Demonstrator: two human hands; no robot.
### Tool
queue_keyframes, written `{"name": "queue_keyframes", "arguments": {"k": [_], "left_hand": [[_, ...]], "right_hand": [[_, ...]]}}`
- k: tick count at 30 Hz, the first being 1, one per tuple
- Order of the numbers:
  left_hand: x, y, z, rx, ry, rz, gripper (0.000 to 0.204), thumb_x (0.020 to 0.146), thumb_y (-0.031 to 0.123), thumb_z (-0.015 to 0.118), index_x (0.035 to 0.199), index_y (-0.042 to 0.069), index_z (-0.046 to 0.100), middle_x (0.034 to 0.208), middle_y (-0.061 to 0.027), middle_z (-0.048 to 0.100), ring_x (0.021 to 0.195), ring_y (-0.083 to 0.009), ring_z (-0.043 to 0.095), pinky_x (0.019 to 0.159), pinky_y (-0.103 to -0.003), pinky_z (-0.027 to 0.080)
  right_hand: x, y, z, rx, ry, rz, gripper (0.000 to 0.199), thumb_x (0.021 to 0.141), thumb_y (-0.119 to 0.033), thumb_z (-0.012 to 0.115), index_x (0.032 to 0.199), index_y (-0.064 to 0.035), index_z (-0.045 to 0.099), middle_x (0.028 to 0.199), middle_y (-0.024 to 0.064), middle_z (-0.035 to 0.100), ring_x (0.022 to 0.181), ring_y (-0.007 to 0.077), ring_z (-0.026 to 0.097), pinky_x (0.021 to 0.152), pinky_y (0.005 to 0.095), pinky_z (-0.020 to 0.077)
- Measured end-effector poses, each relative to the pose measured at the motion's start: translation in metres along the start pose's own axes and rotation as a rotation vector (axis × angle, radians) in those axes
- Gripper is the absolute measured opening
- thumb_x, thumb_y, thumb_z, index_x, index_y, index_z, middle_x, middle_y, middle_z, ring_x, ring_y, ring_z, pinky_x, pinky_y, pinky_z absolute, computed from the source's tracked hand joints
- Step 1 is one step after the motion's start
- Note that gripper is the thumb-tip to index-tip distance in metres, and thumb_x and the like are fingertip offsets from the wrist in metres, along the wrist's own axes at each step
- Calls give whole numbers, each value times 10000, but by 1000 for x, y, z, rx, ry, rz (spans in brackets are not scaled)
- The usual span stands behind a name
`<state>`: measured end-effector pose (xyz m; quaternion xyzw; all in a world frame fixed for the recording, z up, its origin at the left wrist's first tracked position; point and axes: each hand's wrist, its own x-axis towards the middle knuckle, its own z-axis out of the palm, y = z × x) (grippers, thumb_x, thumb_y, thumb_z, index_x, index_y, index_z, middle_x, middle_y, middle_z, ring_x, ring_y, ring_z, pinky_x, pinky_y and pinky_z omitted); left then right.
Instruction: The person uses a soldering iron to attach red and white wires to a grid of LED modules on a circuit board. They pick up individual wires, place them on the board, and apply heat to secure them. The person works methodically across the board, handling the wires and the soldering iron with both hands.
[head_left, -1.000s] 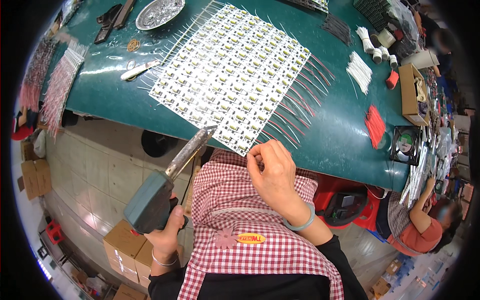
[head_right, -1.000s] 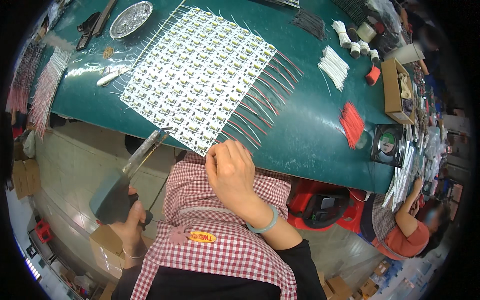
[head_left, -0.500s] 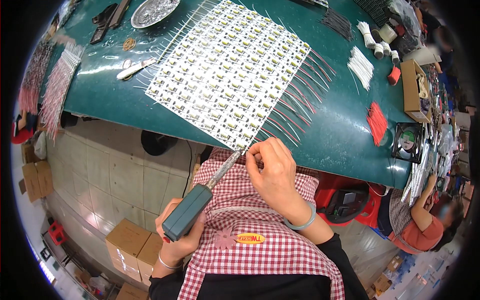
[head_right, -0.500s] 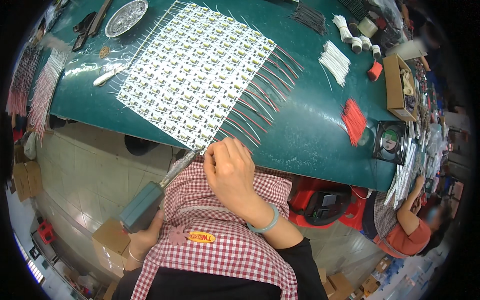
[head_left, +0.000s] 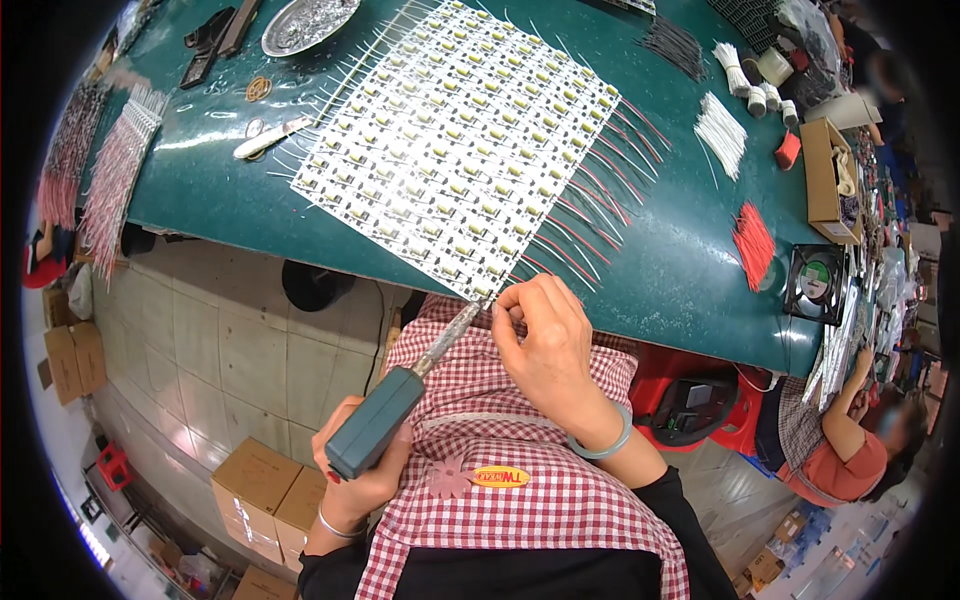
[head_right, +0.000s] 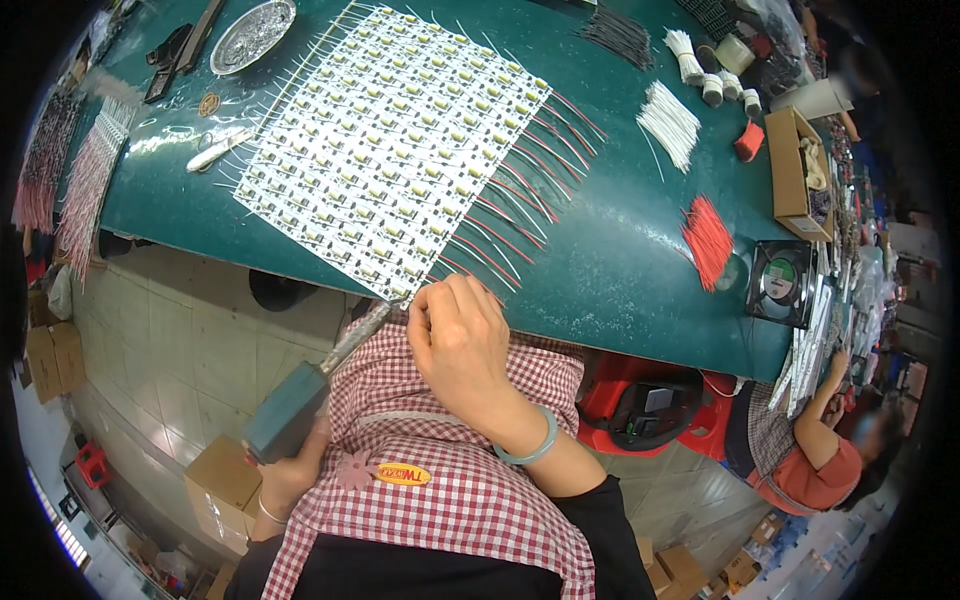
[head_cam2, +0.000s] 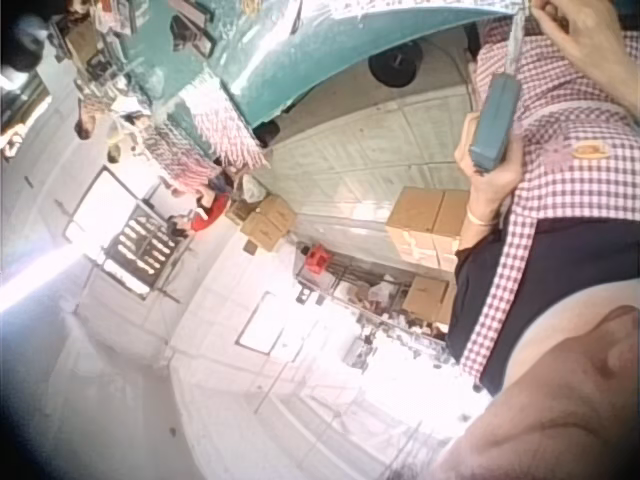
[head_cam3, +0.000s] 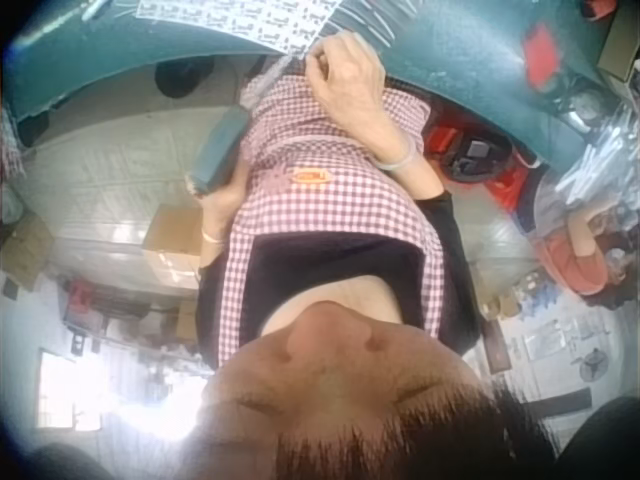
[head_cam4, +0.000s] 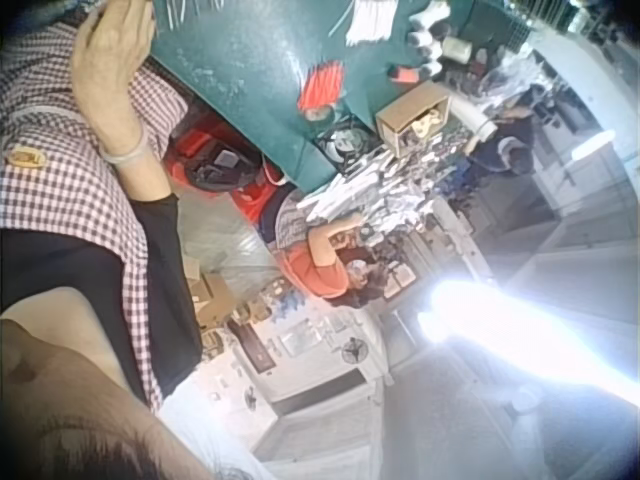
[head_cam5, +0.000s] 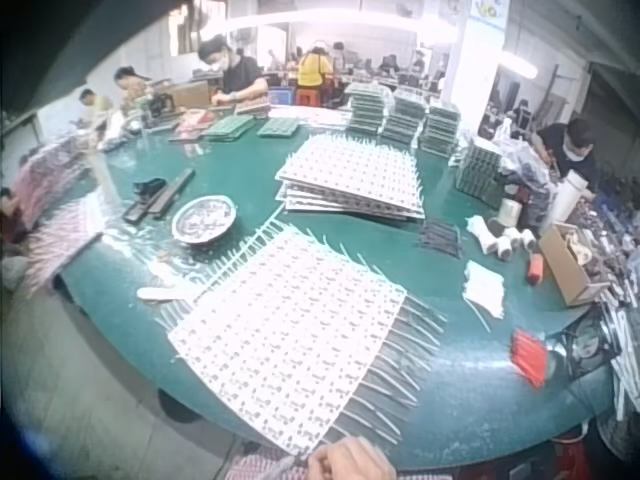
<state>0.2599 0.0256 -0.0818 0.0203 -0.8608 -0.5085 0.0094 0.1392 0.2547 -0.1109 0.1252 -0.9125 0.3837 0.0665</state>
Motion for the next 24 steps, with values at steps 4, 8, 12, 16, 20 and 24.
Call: {"name": "queue_keyframes", "arguments": {"k": [4, 8, 12, 16, 20, 24], "left_hand": [[-17, -3, 0, -299, 145, -375, 259, 824, -24, 789, 1071, -64, 725, 1006, -123, 739, 849, -215, 710, 746, -308, 559], [-5, 6, -8, -532, 298, -413, 405, 843, -38, 780, 1227, -69, 656, 1091, -149, 719, 759, -173, 678, 648, -277, 543], [19, -2, -19, -647, 459, -340, 542, 857, -48, 727, 1360, -86, 530, 1154, -187, 664, 556, -138, 568, 459, -257, 436], [76, -21, -62, -779, 591, -245, 365, 876, 18, 712, 1210, -69, 596, 1016, -157, 649, 480, -137, 512, 432, -264, 382], [157, -72, -125, -1081, 585, -285, 254, 960, 91, 713, 1150, -50, 621, 985, -151, 664, 605, -112, 534, 476, -236, 385], [233, -139, -183, -1283, 540, -324, 256, 1005, 129, 708, 1146, -62, 612, 965, -164, 674, 659, -133, 576, 511, -227, 440]], "right_hand": [[0, 1, 0, -6, -3, 0, 157, 804, 16, 746, 860, -36, 609, 802, 106, 584, 754, 315, 599, 691, 442, 471], [2, 1, 0, -2, -8, 7, 158, 805, 14, 748, 858, -39, 608, 805, 108, 586, 758, 315, 600, 693, 442, 471], [1, 0, -4, -35, -10, 23, 153, 812, 6, 750, 857, -47, 613, 810, 110, 588, 769, 313, 607, 699, 440, 476], [2, -1, -5, -20, -45, 19, 143, 821, -2, 751, 865, -48, 622, 818, 113, 593, 785, 312, 616, 707, 440, 481], [5, -6, -13, 4, -116, 64, 126, 838, -2, 744, 876, -37, 629, 825, 115, 597, 797, 317, 621, 711, 440, 484], [8, -8, -19, 34, -189, 53, 112, 859, -5, 736, 907, -31, 639, 842, 119, 604, 817, 321, 625, 717, 433, 488]]}}
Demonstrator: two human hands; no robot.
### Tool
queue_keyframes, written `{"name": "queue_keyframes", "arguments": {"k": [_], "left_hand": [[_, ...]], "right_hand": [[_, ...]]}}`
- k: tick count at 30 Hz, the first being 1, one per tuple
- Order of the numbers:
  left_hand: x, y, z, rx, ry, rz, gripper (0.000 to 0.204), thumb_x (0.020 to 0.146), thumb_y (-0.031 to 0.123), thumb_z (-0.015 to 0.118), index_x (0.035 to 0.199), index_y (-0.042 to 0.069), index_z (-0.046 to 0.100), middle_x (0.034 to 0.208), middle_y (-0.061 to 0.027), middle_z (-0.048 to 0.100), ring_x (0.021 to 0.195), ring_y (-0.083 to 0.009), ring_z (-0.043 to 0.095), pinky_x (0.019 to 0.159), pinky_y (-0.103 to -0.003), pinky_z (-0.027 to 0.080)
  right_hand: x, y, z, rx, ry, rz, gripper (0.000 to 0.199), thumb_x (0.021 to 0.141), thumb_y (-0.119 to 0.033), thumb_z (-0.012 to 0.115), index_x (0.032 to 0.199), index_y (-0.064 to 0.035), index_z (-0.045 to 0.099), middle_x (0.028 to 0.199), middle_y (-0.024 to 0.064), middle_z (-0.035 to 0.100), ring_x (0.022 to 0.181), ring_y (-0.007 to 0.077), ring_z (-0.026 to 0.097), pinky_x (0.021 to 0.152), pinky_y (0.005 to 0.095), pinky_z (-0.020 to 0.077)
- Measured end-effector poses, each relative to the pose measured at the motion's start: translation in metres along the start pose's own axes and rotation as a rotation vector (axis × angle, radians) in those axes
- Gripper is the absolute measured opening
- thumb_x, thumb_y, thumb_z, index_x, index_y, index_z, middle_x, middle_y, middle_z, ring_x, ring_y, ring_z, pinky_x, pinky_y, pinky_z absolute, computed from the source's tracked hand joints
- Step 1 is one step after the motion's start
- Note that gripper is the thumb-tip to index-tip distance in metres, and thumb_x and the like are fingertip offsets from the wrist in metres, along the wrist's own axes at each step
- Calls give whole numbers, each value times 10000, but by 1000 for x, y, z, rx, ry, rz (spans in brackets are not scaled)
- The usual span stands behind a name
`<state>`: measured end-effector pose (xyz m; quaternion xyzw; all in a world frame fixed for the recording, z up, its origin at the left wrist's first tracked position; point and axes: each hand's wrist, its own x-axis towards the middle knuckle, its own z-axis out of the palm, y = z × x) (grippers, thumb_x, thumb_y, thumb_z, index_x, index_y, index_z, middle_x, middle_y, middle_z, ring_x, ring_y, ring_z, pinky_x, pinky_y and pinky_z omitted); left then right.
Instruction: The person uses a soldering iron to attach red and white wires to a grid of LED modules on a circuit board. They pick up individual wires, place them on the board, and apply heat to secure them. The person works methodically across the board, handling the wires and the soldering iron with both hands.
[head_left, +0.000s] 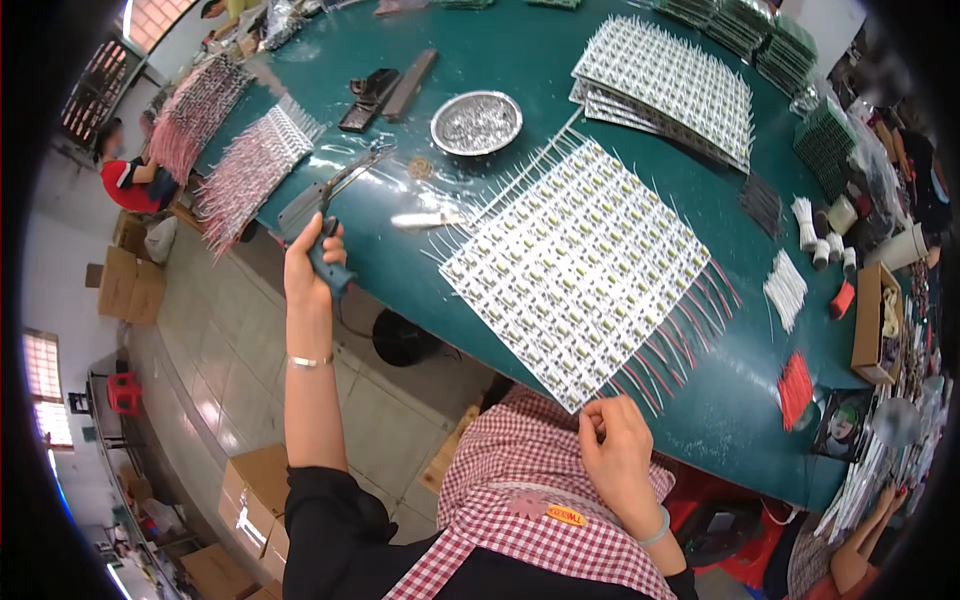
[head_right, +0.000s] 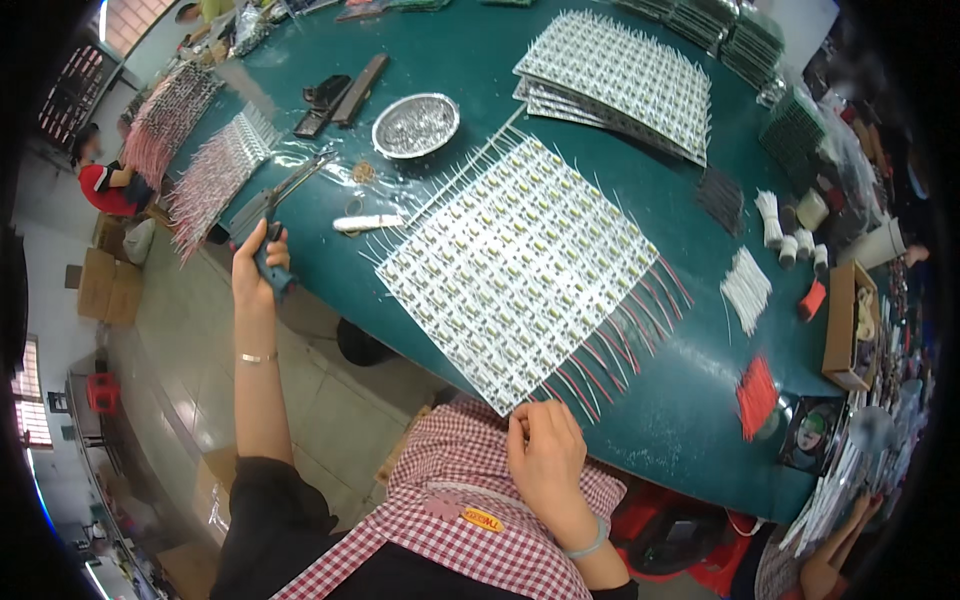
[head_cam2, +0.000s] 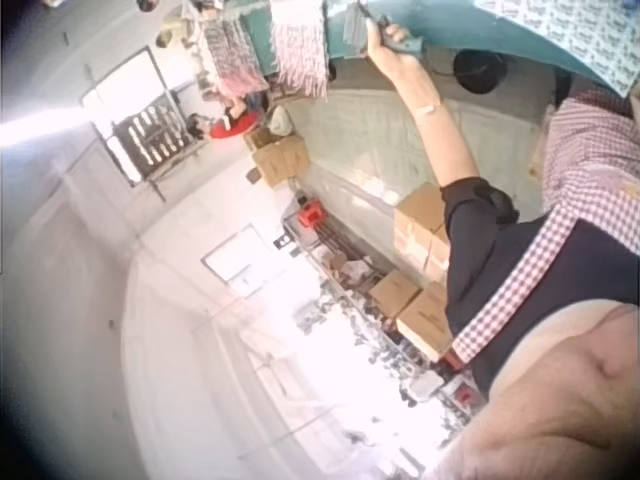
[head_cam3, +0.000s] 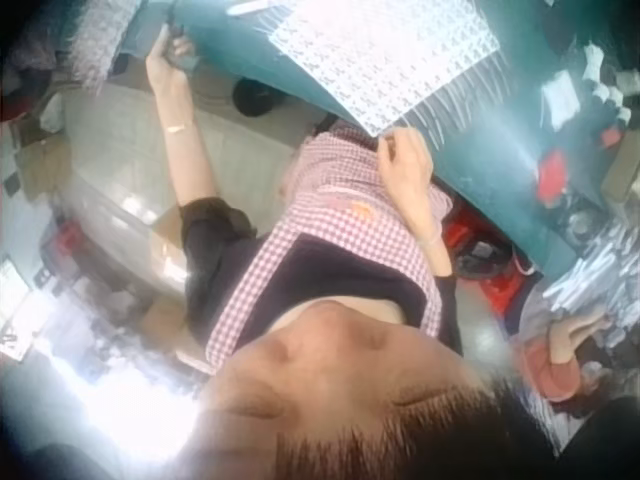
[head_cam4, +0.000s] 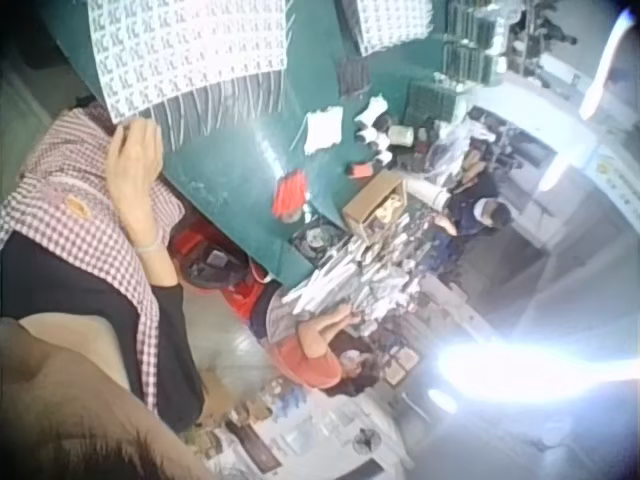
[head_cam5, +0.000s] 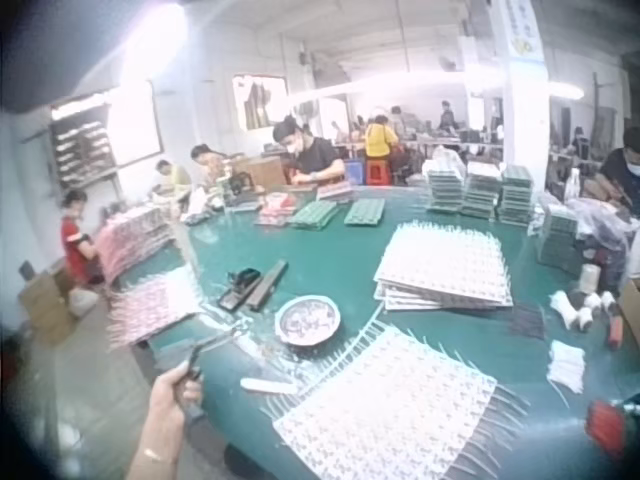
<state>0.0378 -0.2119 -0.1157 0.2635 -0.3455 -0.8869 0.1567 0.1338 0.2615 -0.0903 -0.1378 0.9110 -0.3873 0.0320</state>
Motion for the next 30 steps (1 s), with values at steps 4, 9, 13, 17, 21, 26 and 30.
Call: {"name": "queue_keyframes", "arguments": {"k": [4, 9, 13, 17, 21, 26, 30], "left_hand": [[98, 24, -14, -97, 19, 2, 289, 1018, 144, 704, 1124, -89, 569, 965, -222, 649, 675, -159, 598, 524, -224, 487], [169, 40, -11, -46, 97, 59, 271, 1009, 123, 702, 1111, -77, 550, 937, -225, 637, 659, -205, 626, 521, -250, 546], [187, 46, -15, 221, 219, 91, 281, 963, 213, 763, 982, -21, 609, 796, -142, 625, 594, -268, 658, 516, -347, 609], [136, 51, 21, 931, 478, 171, 320, 953, 338, 744, 946, 23, 686, 743, -123, 692, 591, -328, 696, 533, -425, 583], [80, 1, 67, 1878, 329, 850, 198, 933, 223, 695, 955, 26, 689, 878, -226, 739, 840, -451, 722, 766, -503, 579], [8, -92, 151, 1822, -449, 785, 138, 918, 179, 738, 910, 43, 711, 867, -179, 760, 795, -387, 740, 716, -464, 572], [12, -119, 172, 1943, -456, 631, 193, 922, 212, 744, 915, 33, 671, 793, -194, 732, 768, -400, 720, 699, -492, 545]], "right_hand": [[1, -2, -12, 37, -81, 2, 119, 879, -13, 733, 965, -14, 650, 884, 132, 623, 850, 330, 634, 731, 432, 502], [8, -8, -37, 112, -138, 38, 138, 895, -18, 739, 1007, 2, 663, 902, 139, 634, 852, 333, 638, 750, 428, 517], [16, -8, -51, 136, -134, 31, 106, 891, -1, 741, 974, 7, 675, 891, 139, 643, 821, 328, 641, 723, 422, 519], [32, -8, -58, 142, -114, -22, 76, 897, 22, 727, 951, 8, 677, 898, 139, 653, 826, 320, 646, 722, 424, 520], [48, 1, -45, 161, -59, -40, 93, 895, 39, 723, 967, 9, 671, 908, 143, 653, 843, 327, 644, 740, 416, 521], [67, 2, -26, 162, 29, -153, 119, 891, 43, 727, 988, 8, 668, 928, 147, 653, 859, 332, 642, 760, 409, 521], [60, 7, -28, 151, 63, -153, 109, 883, 48, 744, 965, 2, 688, 900, 133, 660, 781, 274, 645, 654, 356, 522]]}}
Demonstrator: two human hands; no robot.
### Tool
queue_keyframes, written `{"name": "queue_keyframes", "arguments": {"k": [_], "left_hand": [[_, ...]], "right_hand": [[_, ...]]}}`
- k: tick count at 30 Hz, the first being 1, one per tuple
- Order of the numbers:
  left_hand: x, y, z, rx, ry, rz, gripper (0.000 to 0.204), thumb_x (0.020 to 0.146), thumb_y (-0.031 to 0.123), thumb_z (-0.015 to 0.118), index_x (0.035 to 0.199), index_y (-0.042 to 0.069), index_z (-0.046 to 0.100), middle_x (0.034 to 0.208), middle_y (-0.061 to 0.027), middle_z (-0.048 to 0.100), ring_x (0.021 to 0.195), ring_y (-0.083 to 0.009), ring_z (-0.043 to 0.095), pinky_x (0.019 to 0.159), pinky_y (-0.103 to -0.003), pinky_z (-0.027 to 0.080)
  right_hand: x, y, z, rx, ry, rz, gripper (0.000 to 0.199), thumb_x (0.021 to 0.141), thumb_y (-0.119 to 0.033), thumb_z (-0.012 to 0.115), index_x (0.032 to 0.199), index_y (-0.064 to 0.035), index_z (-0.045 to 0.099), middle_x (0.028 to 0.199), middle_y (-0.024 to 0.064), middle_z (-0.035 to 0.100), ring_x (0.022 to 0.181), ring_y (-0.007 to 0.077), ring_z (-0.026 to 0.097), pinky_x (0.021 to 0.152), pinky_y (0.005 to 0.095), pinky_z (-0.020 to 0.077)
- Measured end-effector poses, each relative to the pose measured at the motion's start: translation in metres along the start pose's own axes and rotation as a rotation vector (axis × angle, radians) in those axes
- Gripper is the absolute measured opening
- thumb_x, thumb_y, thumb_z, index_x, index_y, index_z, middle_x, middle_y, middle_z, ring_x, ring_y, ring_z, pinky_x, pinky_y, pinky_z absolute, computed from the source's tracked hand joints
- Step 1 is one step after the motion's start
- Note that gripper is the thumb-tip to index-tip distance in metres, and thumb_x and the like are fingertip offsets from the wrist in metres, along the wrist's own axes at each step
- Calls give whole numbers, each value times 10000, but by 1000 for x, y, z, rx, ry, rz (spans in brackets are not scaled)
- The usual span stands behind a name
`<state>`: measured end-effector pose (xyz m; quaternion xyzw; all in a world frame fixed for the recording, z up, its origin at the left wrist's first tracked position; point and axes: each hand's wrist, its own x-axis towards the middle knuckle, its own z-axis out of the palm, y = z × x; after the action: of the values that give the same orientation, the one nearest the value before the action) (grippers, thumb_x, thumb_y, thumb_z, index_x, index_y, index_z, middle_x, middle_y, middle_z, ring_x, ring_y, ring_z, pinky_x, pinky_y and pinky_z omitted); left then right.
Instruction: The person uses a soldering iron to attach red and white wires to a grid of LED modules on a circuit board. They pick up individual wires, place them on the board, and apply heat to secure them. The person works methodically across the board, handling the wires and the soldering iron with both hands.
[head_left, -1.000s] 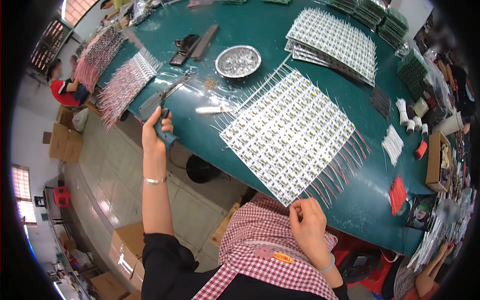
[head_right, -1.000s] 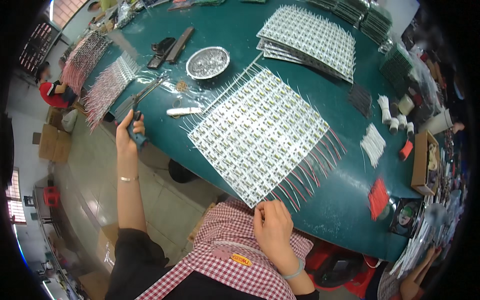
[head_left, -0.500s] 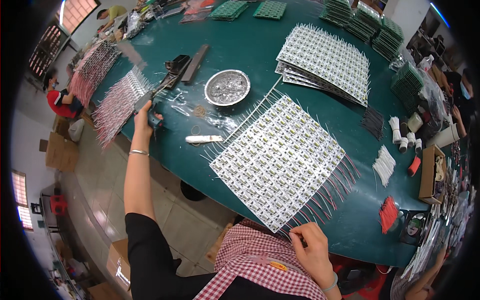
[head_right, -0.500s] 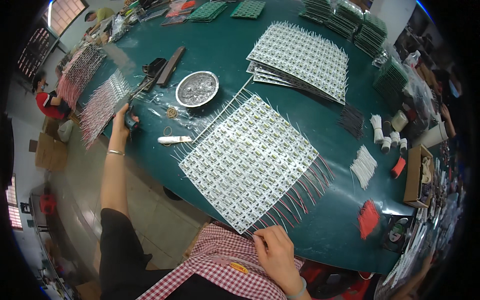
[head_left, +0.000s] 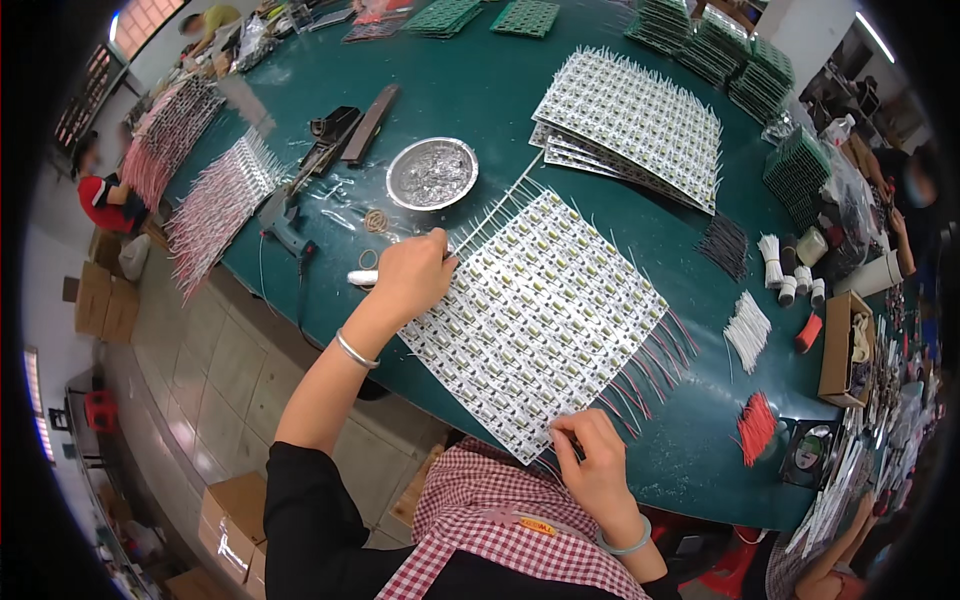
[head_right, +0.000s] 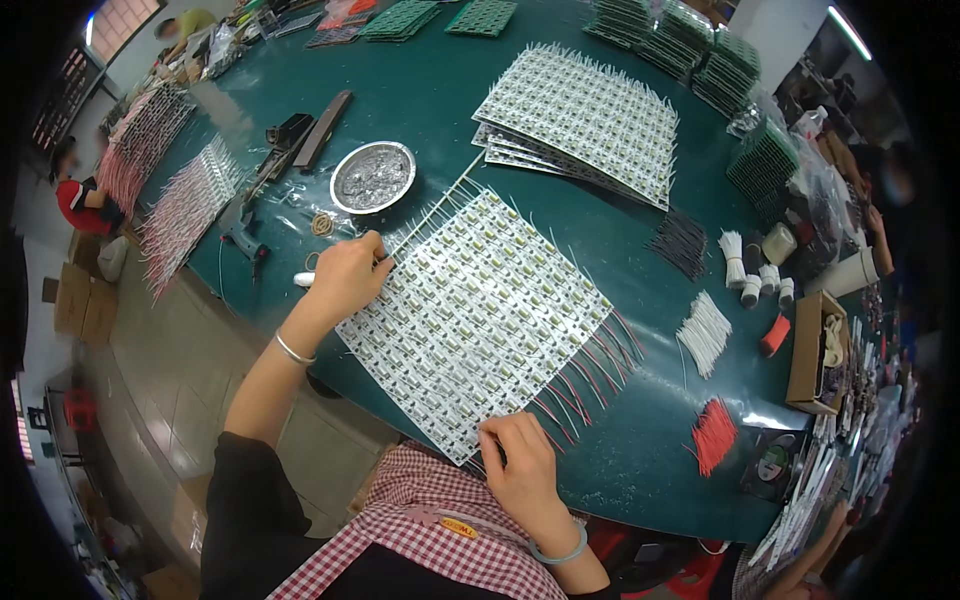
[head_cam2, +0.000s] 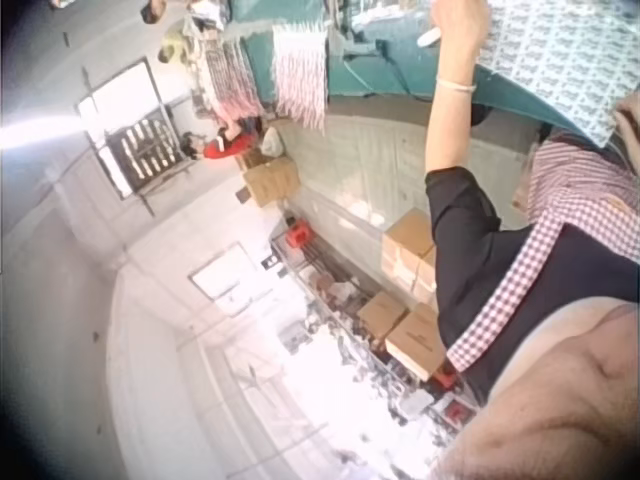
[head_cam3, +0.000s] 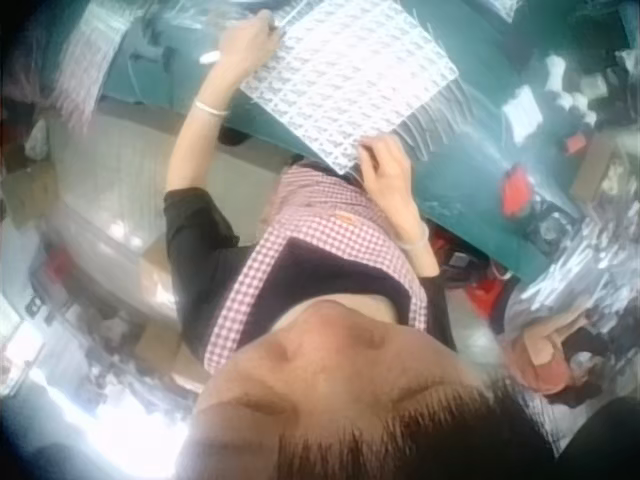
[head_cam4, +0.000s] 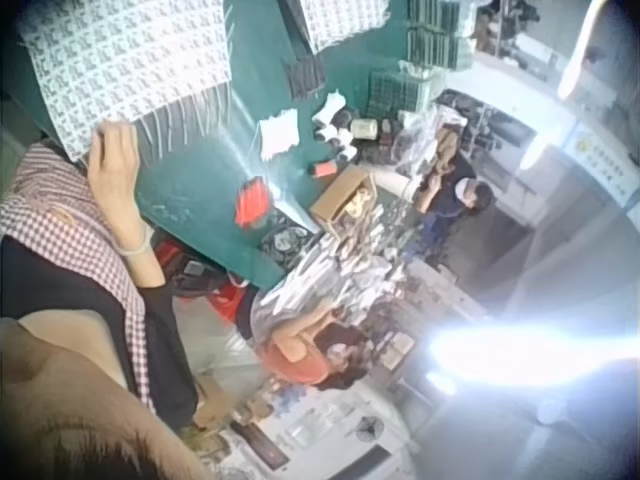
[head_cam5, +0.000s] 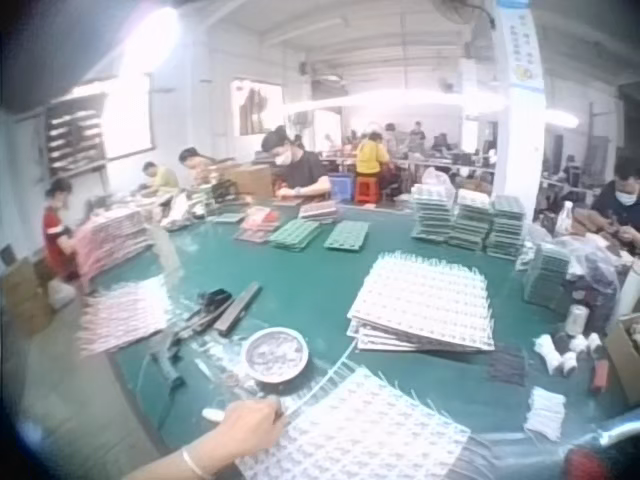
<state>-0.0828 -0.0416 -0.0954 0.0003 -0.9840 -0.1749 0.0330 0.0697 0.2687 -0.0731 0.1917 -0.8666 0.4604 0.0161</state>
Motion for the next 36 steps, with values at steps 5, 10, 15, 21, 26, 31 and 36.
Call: {"name": "queue_keyframes", "arguments": {"k": [5, 10, 15, 21, 26, 31, 36], "left_hand": [[5, -12, 4, 118, -2, 11, 142, 945, 146, 666, 966, 15, 614, 808, -216, 715, 800, -432, 709, 709, -531, 533], [-35, -20, -33, 232, 153, 64, 44, 938, 38, 568, 974, 16, 557, 860, -228, 661, 816, -464, 672, 715, -548, 520], [-146, -8, -91, 223, 262, -123, 65, 970, 1, 593, 979, 15, 530, 876, -197, 600, 814, -433, 604, 681, -489, 480], [-310, -13, -68, -1111, -50, -540, 109, 1057, 106, 606, 1112, 18, 572, 805, -14, 618, 613, -54, 532, 533, -241, 401], [-386, -3, -38, -1293, -291, -667, 291, 1033, 182, 674, 1220, -41, 691, 728, 30, 572, 597, -29, 421, 532, -214, 310], [-412, -7, -37, -1195, -291, -747, 289, 1012, 238, 713, 1104, -26, 787, 703, 59, 542, 614, -33, 403, 549, -223, 290], [-402, -13, -24, -1115, -298, -745, 271, 1005, 223, 711, 1101, -15, 800, 696, 69, 529, 625, -33, 394, 552, -227, 285]], "right_hand": [[-16, 6, -1, 2, 2, 54, 93, 895, 37, 740, 967, 2, 692, 890, 125, 657, 770, 254, 643, 646, 343, 517], [-20, 1, -5, 40, 16, 101, 107, 896, 47, 717, 989, 7, 682, 938, 152, 665, 859, 332, 651, 748, 408, 524], [-16, 2, -7, 57, 64, 139, 107, 900, 55, 711, 994, 17, 679, 936, 144, 661, 819, 306, 641, 705, 378, 515], [-2, -1, 3, 69, 35, 25, 136, 899, 59, 701, 1025, 18, 672, 941, 150, 648, 819, 303, 645, 712, 387, 520], [7, 7, 7, 13, 5, 48, 123, 914, 9, 699, 1034, 8, 675, 952, 147, 636, 841, 305, 638, 758, 398, 506], [3, 17, 17, 19, 35, 96, 122, 919, -3, 696, 1041, -2, 684, 963, 142, 638, 848, 308, 629, 823, 404, 493], [0, 20, 21, -2, 75, 85, 118, 924, -3, 693, 1042, -8, 689, 971, 138, 641, 856, 306, 634, 841, 401, 492]]}}
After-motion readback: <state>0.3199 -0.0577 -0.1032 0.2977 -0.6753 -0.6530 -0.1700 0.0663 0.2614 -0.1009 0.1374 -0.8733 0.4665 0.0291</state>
